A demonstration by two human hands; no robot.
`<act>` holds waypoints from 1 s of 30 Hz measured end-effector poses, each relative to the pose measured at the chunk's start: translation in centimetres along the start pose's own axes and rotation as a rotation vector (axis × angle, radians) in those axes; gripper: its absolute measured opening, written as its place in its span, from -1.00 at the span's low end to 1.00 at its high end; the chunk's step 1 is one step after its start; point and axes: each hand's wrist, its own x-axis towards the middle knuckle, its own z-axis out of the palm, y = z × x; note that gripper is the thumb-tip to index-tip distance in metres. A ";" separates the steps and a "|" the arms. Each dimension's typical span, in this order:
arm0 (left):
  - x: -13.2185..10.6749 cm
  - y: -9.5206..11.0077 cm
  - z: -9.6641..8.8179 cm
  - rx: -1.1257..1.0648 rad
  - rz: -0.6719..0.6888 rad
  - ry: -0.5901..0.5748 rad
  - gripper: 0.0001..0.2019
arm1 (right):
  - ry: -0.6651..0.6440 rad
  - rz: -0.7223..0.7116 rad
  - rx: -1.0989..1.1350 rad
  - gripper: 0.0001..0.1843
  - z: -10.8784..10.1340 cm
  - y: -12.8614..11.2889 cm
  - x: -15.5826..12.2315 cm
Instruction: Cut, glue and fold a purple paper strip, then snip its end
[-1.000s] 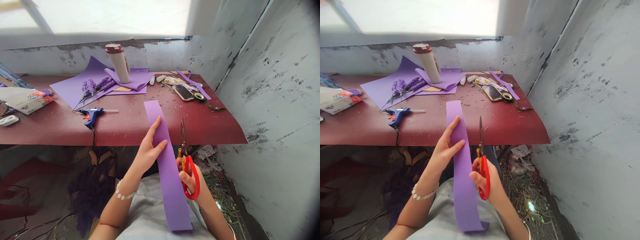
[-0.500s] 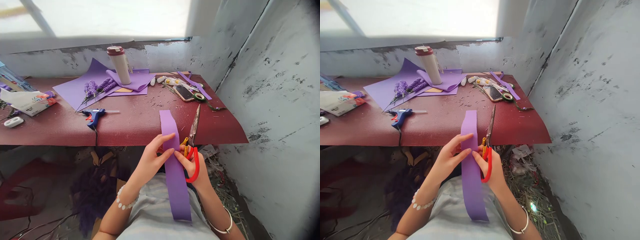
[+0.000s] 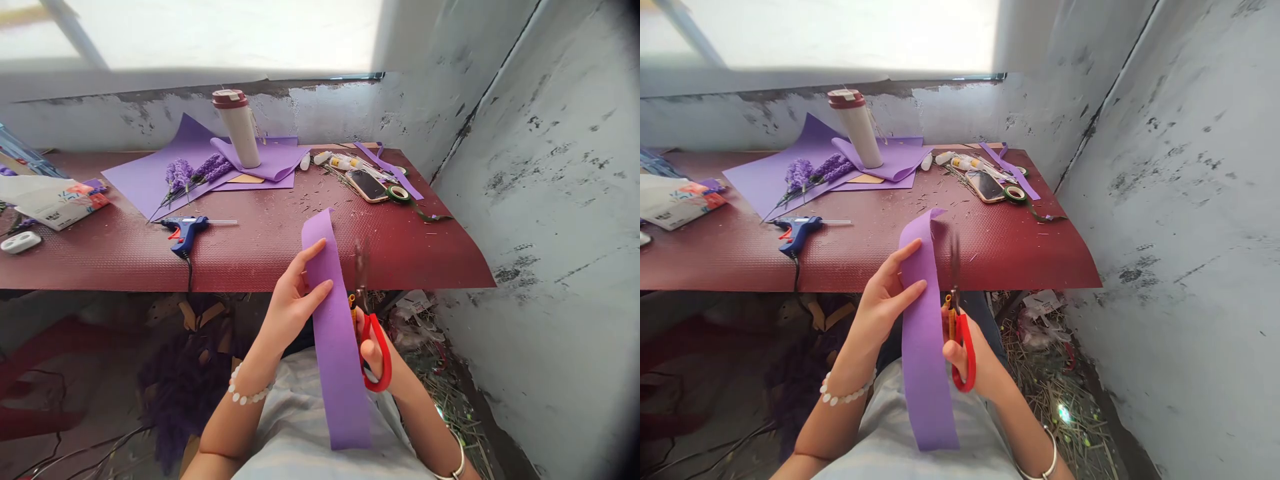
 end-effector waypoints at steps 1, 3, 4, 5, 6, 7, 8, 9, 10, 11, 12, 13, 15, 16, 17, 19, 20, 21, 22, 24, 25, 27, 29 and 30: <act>0.0 0.0 0.0 0.010 0.008 -0.004 -0.40 | -0.031 0.003 -0.003 -0.15 0.0 0.1 -0.1; -0.1 -0.1 0.0 0.026 0.020 -0.009 -0.38 | -0.067 0.017 0.010 -0.12 -0.2 0.6 -0.1; -0.1 -0.2 -0.1 0.028 0.020 -0.011 -0.38 | -0.064 0.018 0.035 -0.12 -0.3 1.0 0.0; -0.1 -0.2 -0.1 0.027 0.018 -0.012 -0.37 | -0.047 0.020 0.063 -0.15 -0.4 1.4 0.0; -0.1 -0.3 -0.1 0.023 0.013 -0.012 -0.37 | -0.017 0.031 0.086 -0.19 -0.4 1.8 0.2; -0.1 -0.3 -0.1 0.020 0.007 -0.012 -0.37 | 0.030 0.051 0.099 -0.25 -0.4 2.1 0.3; -0.1 -0.4 -0.1 0.018 0.004 -0.011 -0.37 | 0.086 0.075 0.105 -0.32 -0.3 2.4 0.5; -0.1 -0.5 -0.1 0.017 0.002 -0.010 -0.37 | 0.140 0.106 0.104 -0.40 -0.2 2.5 0.7; -0.1 -0.6 0.0 0.016 0.000 -0.010 -0.37 | 0.187 0.138 0.099 -0.46 -0.2 2.6 0.8; -0.1 -0.7 0.0 0.016 0.000 -0.012 -0.36 | 0.229 0.164 0.095 -0.49 -0.2 2.7 1.0; -0.2 -0.8 0.0 0.016 -0.002 -0.016 -0.35 | 0.261 0.180 0.091 -0.50 -0.2 2.8 1.2; -0.2 -0.8 0.0 0.016 -0.002 -0.021 -0.35 | 0.284 0.188 0.086 -0.50 -0.3 2.9 1.3; -0.2 -0.9 -0.1 0.025 -0.002 -0.030 -0.34 | 0.316 0.187 0.070 -0.49 -0.6 3.3 1.2; -0.2 -0.9 -0.1 0.032 -0.001 -0.032 -0.34 | 0.322 0.179 0.061 -0.47 -0.8 3.5 1.1; -0.2 -0.9 -0.1 0.040 0.000 -0.035 -0.33 | 0.316 0.166 0.056 -0.41 -0.9 3.7 1.0; -0.3 -1.0 -0.2 0.052 0.000 -0.039 -0.33 | 0.272 0.126 0.056 -0.24 -1.3 4.2 0.6; -0.3 -1.0 -0.2 0.055 -0.001 -0.044 -0.32 | 0.240 0.106 0.056 -0.16 -1.4 4.3 0.3; -0.3 -1.0 -0.2 0.054 -0.001 -0.049 -0.32 | 0.210 0.091 0.053 -0.08 -1.5 4.4 0.1; -0.2 -1.0 -0.2 0.050 0.001 -0.053 -0.33 | 0.183 0.082 0.049 -0.02 -1.6 4.3 -0.1; -0.2 -1.1 -0.3 0.042 0.003 -0.056 -0.33 | 0.131 0.090 0.030 0.07 -1.8 3.9 -0.5; -0.2 -1.1 -0.3 0.041 0.003 -0.056 -0.32 | 0.102 0.101 0.012 0.10 -1.8 3.6 -0.7; -0.1 -1.2 -0.4 0.044 -0.003 -0.057 -0.31 | 0.021 0.114 -0.024 0.09 -1.8 2.7 -1.1; -0.1 -1.3 -0.5 0.043 -0.008 -0.064 -0.30 | -0.074 0.114 -0.033 0.04 -1.7 1.8 -1.5; -0.1 -1.3 -0.5 0.038 -0.006 -0.067 -0.30 | -0.111 0.114 -0.025 0.02 -1.6 1.5 -1.6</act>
